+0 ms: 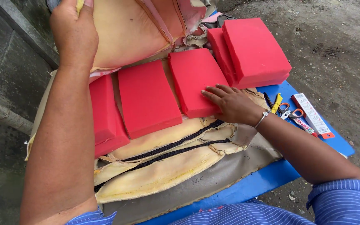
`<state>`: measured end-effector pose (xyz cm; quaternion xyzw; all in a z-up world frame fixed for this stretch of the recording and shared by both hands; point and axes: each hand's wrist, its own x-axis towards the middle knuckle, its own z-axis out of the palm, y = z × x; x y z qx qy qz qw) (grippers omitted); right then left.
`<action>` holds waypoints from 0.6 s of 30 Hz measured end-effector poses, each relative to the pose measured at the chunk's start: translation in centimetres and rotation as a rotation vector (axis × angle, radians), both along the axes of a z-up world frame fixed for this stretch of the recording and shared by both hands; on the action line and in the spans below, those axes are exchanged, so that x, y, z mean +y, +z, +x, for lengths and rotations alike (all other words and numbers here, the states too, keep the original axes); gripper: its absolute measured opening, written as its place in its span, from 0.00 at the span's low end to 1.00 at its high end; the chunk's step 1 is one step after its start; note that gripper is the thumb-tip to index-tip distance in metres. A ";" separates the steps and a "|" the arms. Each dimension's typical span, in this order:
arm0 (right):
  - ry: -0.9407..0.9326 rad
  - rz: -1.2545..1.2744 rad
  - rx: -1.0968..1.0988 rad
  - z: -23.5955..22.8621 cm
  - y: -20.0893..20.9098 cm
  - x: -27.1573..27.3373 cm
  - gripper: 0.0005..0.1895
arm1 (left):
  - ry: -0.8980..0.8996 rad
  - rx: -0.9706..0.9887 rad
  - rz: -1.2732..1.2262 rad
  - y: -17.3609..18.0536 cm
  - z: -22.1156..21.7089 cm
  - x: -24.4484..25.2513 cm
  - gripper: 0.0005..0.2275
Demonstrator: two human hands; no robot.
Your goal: Repairing a leather seat cover by hand-sewing the seams and inserting new foam padding blocks.
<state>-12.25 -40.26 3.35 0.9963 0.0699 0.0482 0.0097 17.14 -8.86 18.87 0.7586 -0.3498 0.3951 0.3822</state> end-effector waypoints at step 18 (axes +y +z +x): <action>0.042 -0.076 -0.975 -9.8 10.4 -7.8 0.10 | -0.072 0.071 -0.102 -0.2 -0.6 0.0 0.07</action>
